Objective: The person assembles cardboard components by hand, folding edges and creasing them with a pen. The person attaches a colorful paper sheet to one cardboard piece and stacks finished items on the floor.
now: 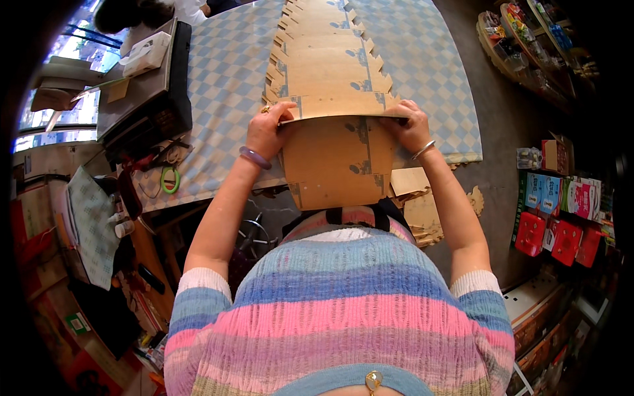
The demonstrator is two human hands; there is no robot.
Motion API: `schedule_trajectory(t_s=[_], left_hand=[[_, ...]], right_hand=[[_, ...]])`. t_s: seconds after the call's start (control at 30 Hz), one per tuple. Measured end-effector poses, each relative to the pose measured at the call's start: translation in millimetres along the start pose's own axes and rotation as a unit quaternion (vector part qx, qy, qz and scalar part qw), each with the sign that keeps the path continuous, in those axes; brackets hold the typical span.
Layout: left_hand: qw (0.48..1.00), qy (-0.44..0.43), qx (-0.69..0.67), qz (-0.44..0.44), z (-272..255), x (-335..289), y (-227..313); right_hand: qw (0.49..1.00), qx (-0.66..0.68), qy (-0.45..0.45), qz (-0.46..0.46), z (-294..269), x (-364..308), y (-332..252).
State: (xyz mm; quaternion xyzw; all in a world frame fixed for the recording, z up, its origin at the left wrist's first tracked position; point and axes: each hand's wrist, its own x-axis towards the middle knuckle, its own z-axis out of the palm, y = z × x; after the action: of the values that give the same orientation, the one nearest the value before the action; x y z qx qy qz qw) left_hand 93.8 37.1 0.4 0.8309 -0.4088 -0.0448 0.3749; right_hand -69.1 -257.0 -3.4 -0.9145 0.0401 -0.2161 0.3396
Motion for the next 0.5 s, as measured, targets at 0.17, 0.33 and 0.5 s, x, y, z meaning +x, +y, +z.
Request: schedule_trajectory(t_s=[0.17,0.33,0.5], left_hand=[[0.996,0.025,0.041,-0.081,5,11,6],[0.989,0.029,0.093,-0.114,9,13,7],[0.986,0.017,0.094,-0.134,7,20,12]], right_hand=[[0.992,-0.019,-0.005,0.125,4,8,3],[0.976,-0.041,-0.039,0.210,6,13,-4],[0.972,-0.043,-0.057,0.223,7,13,0]])
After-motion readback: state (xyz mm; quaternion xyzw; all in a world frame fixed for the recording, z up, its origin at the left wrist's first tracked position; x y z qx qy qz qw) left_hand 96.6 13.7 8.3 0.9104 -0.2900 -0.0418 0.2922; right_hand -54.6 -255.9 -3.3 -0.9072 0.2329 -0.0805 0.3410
